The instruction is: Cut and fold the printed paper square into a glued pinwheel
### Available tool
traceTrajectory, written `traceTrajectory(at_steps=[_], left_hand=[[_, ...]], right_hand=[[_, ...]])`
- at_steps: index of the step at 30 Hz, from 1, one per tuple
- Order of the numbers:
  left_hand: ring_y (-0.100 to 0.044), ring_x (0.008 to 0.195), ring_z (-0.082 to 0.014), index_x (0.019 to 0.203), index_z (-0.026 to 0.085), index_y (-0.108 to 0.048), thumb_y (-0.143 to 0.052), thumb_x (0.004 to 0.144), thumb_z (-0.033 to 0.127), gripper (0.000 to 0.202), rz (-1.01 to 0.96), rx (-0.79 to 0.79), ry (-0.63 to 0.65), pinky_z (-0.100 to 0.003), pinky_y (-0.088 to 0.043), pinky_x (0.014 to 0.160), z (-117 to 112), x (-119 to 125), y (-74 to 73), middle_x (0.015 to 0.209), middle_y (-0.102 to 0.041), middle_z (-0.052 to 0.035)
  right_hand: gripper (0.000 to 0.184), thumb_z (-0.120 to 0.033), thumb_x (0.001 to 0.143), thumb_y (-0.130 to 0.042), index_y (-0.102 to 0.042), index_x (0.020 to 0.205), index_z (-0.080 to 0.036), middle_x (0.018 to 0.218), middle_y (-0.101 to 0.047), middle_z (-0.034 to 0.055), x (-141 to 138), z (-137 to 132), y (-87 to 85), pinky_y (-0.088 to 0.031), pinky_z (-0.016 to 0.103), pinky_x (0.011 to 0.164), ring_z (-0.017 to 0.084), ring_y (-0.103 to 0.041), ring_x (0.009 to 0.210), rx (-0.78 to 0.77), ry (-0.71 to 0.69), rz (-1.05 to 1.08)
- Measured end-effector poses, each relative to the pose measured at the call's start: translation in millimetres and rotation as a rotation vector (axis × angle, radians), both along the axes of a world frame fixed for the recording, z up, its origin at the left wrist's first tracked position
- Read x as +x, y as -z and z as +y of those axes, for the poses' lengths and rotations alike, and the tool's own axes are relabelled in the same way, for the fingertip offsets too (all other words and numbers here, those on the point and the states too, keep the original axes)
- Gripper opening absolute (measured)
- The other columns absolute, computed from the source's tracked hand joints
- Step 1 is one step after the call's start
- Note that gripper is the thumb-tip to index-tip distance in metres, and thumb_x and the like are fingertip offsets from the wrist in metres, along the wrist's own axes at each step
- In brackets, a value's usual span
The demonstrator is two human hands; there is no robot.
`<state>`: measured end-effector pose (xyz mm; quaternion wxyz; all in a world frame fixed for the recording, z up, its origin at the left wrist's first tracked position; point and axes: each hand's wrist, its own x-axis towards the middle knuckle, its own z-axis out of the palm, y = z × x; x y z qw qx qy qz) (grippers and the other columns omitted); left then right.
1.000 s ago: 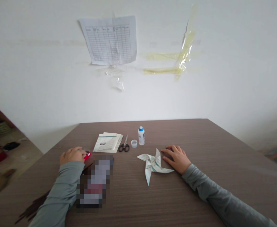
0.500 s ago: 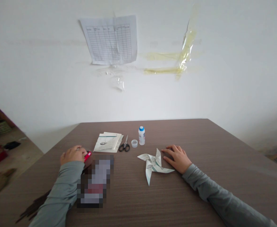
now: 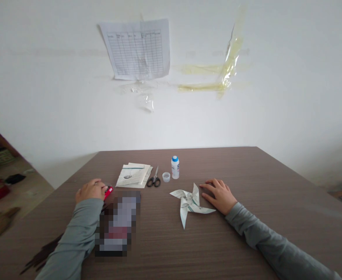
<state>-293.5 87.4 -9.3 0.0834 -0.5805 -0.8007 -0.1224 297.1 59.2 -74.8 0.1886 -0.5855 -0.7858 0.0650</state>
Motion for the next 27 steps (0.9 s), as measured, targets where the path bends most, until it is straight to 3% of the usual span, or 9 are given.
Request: traceTrajectory(at_steps=[4,13,17,21,27], left_hand=[[-0.085,0.139,-0.0419,0.087,0.023,-0.086,-0.079,0.101,0.009,0.022,-0.016,0.029,-0.015,-0.066,-0.070,0.127,4.6,-1.4,10.7,0.155,-0.093,-0.0149],[-0.086,0.150,-0.0490,0.091,0.024,-0.093,-0.080,0.103,0.017,0.019,-0.049,0.048,0.011,-0.061,-0.070,0.129,5.9,0.2,15.4,0.165,-0.088,-0.0203],[-0.085,0.148,-0.0470,0.095,0.024,-0.094,-0.072,0.114,0.025,0.029,-0.017,0.036,-0.016,-0.061,-0.069,0.125,6.0,2.0,17.4,0.166,-0.088,-0.0178],[-0.085,0.143,-0.0456,0.093,0.023,-0.092,-0.071,0.115,0.025,0.031,-0.008,0.051,-0.050,-0.062,-0.069,0.121,4.7,3.4,17.1,0.162,-0.090,-0.0163],[-0.081,0.149,-0.0436,0.099,0.024,-0.088,-0.058,0.120,0.032,0.038,-0.064,0.144,0.066,-0.060,-0.066,0.129,-4.1,8.3,12.8,0.165,-0.087,-0.0205]], right_hand=[[0.046,-0.048,0.120,-0.076,-0.094,0.162,-0.042,0.163,-0.087,0.0144,-1.2,0.1,-0.5,-0.064,0.071,0.132,0.046,-0.075,0.157,-0.011,0.009,-0.011],[0.049,-0.048,0.122,-0.073,-0.093,0.166,-0.040,0.168,-0.085,0.0158,-3.0,-0.3,-4.1,-0.062,0.071,0.137,0.047,-0.073,0.161,-0.050,0.017,-0.030],[0.050,-0.047,0.122,-0.072,-0.092,0.167,-0.039,0.169,-0.084,0.0156,-4.4,-0.7,-4.7,-0.061,0.071,0.137,0.047,-0.073,0.162,-0.064,0.020,-0.042],[0.049,-0.046,0.121,-0.073,-0.092,0.166,-0.040,0.169,-0.085,0.0155,-4.0,-0.7,-5.1,-0.062,0.071,0.137,0.047,-0.074,0.162,-0.057,0.021,-0.038],[0.049,-0.048,0.120,-0.073,-0.093,0.164,-0.041,0.166,-0.086,0.0145,-2.2,-1.1,-6.7,-0.063,0.071,0.135,0.046,-0.074,0.159,-0.046,0.016,-0.021]])
